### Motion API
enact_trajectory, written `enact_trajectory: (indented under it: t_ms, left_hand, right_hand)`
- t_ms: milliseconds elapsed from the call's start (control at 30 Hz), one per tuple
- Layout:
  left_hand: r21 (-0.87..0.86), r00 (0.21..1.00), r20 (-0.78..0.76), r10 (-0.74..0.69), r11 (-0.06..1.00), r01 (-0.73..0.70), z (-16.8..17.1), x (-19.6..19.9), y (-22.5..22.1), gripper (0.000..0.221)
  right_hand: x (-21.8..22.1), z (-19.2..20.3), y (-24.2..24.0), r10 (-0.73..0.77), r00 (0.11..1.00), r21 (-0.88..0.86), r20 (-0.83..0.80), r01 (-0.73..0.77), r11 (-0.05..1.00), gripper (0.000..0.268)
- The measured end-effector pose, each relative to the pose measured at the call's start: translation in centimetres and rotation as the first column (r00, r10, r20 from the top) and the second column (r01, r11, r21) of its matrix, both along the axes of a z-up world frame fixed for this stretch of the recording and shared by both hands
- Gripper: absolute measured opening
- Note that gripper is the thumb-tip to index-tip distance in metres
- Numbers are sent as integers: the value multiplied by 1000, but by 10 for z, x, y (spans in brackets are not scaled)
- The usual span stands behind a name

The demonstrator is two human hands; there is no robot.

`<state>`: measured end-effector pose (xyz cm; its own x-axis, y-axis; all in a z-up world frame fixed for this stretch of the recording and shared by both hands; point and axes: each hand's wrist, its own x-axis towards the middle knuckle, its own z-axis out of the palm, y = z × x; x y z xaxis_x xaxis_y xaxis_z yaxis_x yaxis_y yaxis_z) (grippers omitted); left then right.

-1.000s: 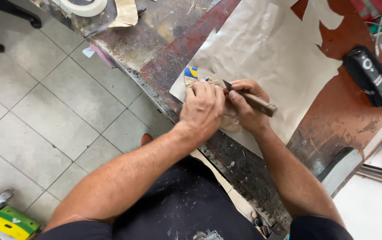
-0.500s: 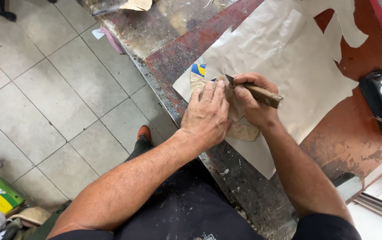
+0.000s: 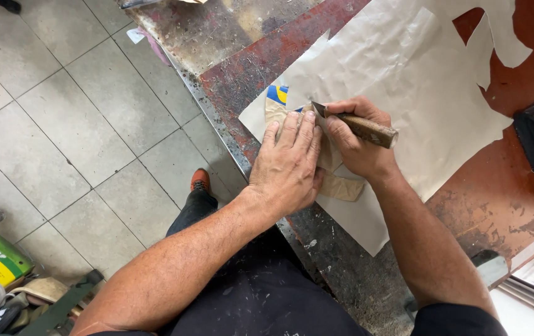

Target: Cutting out shoe patterns from a leather sheet using a knife and a template

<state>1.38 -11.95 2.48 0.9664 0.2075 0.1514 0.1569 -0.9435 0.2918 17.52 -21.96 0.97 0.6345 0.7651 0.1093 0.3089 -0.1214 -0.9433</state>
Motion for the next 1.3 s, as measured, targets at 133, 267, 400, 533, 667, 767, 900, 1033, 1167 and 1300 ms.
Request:
enact_trajectory:
  t_ms: [133, 267, 400, 533, 667, 767, 900, 1033, 1167, 1300]
  left_hand:
    - [-14, 999, 45, 28, 1000, -27, -5, -1, -4, 74]
    - [-1, 997, 64, 32, 999, -32, -10, 2, -2, 77]
    - [-6, 996, 81, 26, 1000, -26, -11, 2, -1, 72]
    - [7, 1000, 28, 13, 1000, -13, -10, 3, -1, 74]
    - [-9, 999, -37, -10, 1000, 9, -5, 4, 1, 71]
    - [-13, 995, -93, -37, 999, 36, -3, 2, 1, 70]
    - [1, 992, -121, -41, 999, 41, -3, 4, 1, 70]
    - [-17, 997, -60, -39, 999, 38, -9, 1, -3, 67]
    - [-86, 998, -17, -52, 995, 50, -10, -3, -5, 50]
    - [-92, 997, -25, -72, 993, 69, -14, -4, -5, 42]
  right_hand:
    - [4, 4, 3, 1, 997, -56, -80, -5, 998, 12]
    - [1, 6, 7, 10, 999, -57, -46, -13, 998, 12]
    - [-2, 21, 4, 32, 999, -73, 13, -31, 997, 13]
    - [5, 10, -8, 70, 995, -34, 70, -67, 997, 13]
    - [11, 6, -21, 138, 980, -17, 141, -137, 990, 14]
    - [11, 7, -29, 175, 969, -12, 174, -175, 984, 15]
    - [20, 0, -35, 177, 983, -38, 52, -175, 984, 15]
    - [18, 16, -31, 156, 986, -49, -67, -159, 986, 13]
    - [19, 15, -38, 191, 981, -27, -41, -192, 981, 15]
    - [18, 18, -49, 249, 965, -6, 81, -249, 969, 16]
